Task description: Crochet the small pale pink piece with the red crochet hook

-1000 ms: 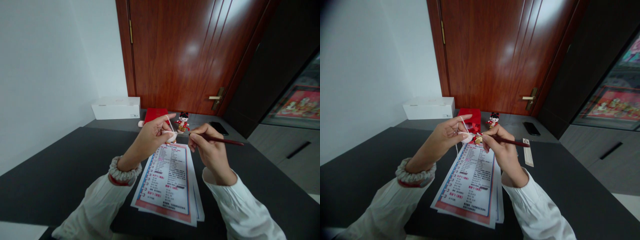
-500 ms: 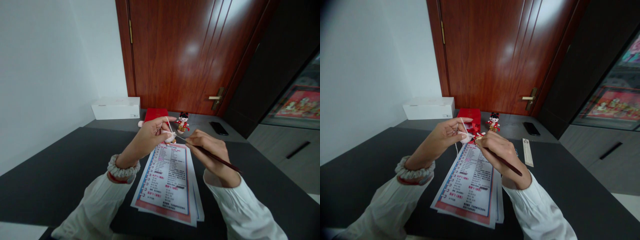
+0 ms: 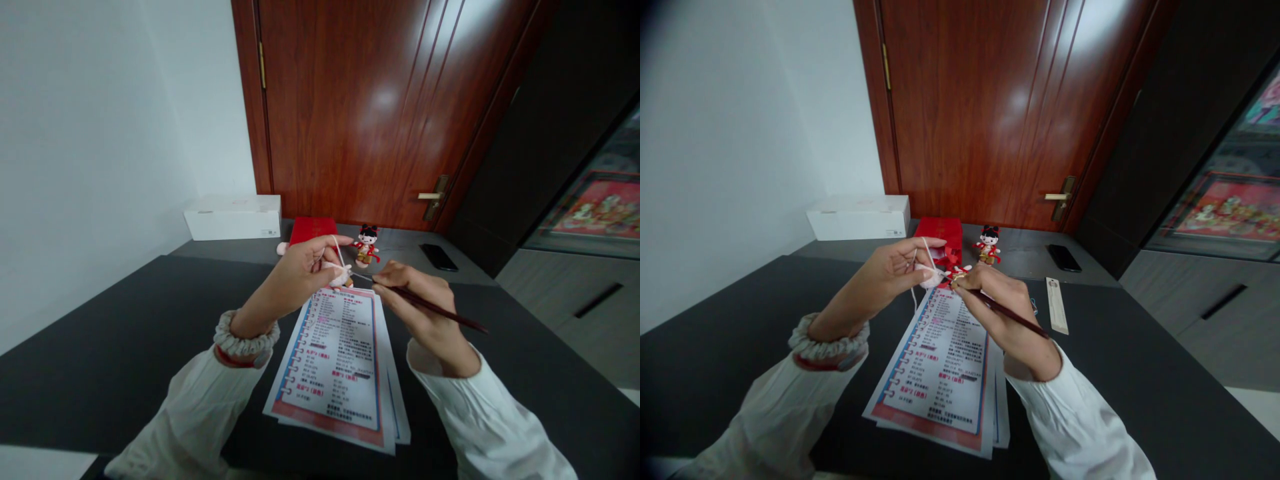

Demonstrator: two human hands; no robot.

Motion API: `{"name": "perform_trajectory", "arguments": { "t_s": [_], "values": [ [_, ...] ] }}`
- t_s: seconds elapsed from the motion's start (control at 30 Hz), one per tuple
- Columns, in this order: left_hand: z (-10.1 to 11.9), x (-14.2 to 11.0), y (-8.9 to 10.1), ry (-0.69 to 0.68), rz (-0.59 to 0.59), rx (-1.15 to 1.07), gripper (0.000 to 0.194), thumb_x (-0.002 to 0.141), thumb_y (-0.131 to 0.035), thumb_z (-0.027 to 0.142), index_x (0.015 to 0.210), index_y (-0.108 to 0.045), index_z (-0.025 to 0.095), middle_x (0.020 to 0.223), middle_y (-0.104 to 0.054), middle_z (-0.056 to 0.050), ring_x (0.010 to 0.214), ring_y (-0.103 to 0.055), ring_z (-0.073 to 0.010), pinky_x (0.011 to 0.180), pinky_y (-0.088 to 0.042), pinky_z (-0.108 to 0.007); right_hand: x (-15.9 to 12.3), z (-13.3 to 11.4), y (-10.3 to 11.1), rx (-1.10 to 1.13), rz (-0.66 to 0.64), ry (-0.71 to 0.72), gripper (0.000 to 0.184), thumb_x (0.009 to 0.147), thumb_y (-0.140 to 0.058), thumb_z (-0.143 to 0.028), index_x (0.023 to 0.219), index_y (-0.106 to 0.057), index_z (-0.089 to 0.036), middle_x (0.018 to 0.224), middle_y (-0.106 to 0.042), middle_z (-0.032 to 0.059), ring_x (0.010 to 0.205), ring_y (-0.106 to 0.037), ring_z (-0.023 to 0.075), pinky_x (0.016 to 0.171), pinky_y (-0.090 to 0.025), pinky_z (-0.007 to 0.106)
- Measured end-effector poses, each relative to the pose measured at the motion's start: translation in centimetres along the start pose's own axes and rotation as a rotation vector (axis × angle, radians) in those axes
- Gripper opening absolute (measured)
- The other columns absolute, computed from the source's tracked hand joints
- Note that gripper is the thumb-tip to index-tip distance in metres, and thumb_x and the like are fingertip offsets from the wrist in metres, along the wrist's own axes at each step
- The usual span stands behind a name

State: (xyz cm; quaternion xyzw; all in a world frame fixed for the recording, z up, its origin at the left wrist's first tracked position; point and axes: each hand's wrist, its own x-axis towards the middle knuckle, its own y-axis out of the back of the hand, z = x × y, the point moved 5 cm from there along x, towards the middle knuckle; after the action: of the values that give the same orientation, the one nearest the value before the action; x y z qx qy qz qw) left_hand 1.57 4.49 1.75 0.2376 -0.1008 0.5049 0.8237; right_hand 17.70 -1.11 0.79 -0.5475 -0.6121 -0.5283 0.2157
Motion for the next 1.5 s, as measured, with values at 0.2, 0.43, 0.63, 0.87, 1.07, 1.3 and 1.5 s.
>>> {"name": "perform_trajectory", "arguments": {
  "t_s": [0.2, 0.43, 0.63, 0.87, 1.07, 1.3, 1.5],
  "values": [
    [0.0, 0.0, 0.2, -0.003, 0.013, -0.004, 0.041, 0.076, -0.058, 0.01, 0.117, -0.057, 0.01, 0.071, -0.057, 0.003, 0.065, -0.055, -0.0101, 0.062, -0.042, -0.024, -0.2, -1.4, -1.0, -0.227, -0.249, 0.135, 0.015, 0.092, -0.05, -0.01, 0.093, -0.063, -0.018, 0.083, -0.063, 0.007, 0.076, -0.055, 0.0182, 0.063, -0.045, 0.033],
    [-0.1, 0.1, 0.2, -0.02, 0.013, 0.035, 0.04, 0.077, -0.056, 0.01, 0.117, -0.057, 0.01, 0.074, -0.059, 0.001, 0.067, -0.057, -0.0108, 0.064, -0.044, -0.024, 0.1, 0.6, -0.1, 0.078, 0.068, -0.125, 0.009, 0.088, -0.06, -0.017, 0.08, -0.061, -0.02, 0.071, -0.062, 0.0003, 0.063, -0.056, 0.0135, 0.057, -0.046, 0.028],
    [-0.2, 0.1, -0.1, -0.011, 0.004, -0.046, 0.041, 0.079, -0.057, 0.011, 0.12, -0.055, 0.009, 0.074, -0.059, 0.002, 0.07, -0.06, -0.0107, 0.067, -0.046, -0.024, -0.2, 1.9, -0.1, 0.24, 0.167, -0.256, 0.008, 0.081, -0.068, -0.019, 0.075, -0.063, -0.02, 0.069, -0.063, -0.001, 0.062, -0.056, 0.0125, 0.057, -0.044, 0.027],
    [0.0, 0.3, -0.1, -0.033, 0.038, 0.001, 0.037, 0.079, -0.057, 0.011, 0.116, -0.056, 0.01, 0.072, -0.059, 0.002, 0.067, -0.058, -0.0111, 0.065, -0.046, -0.025, -0.1, 2.6, -0.4, 0.463, 0.243, -0.429, 0.013, 0.083, -0.063, -0.016, 0.071, -0.058, -0.02, 0.058, -0.055, -0.0049, 0.049, -0.048, 0.0096, 0.047, -0.038, 0.024],
    [0.7, 0.0, -0.3, -0.051, 0.164, 0.099, 0.049, 0.081, -0.059, 0.015, 0.129, -0.051, 0.009, 0.076, -0.062, -0.001, 0.072, -0.059, -0.0137, 0.07, -0.046, -0.028, 0.1, -0.4, -1.1, -0.037, 0.168, -0.113, 0.013, 0.086, -0.059, -0.008, 0.082, -0.059, -0.02, 0.077, -0.062, 0.0001, 0.071, -0.058, 0.0128, 0.065, -0.047, 0.028],
    [1.0, -0.2, -1.1, -0.05, 0.141, -0.055, 0.065, 0.08, -0.06, 0.012, 0.141, -0.04, 0.012, 0.074, -0.059, 0.001, 0.069, -0.056, -0.0119, 0.067, -0.044, -0.026, -0.3, 1.1, -2.5, 0.046, 0.332, 0.076, 0.017, 0.084, -0.058, -0.006, 0.089, -0.059, -0.023, 0.077, -0.062, 0.0005, 0.07, -0.057, 0.0155, 0.065, -0.048, 0.034],
    [0.7, -0.2, -0.7, -0.004, 0.117, -0.216, 0.069, 0.08, -0.063, 0.014, 0.144, -0.036, 0.014, 0.075, -0.06, 0.002, 0.07, -0.057, -0.011, 0.068, -0.045, -0.024, -0.4, 2.6, -2.4, 0.579, 0.463, -0.183, 0.011, 0.084, -0.06, -0.013, 0.08, -0.059, -0.023, 0.069, -0.059, -0.0029, 0.06, -0.055, 0.0122, 0.053, -0.044, 0.027]
  ]
}}
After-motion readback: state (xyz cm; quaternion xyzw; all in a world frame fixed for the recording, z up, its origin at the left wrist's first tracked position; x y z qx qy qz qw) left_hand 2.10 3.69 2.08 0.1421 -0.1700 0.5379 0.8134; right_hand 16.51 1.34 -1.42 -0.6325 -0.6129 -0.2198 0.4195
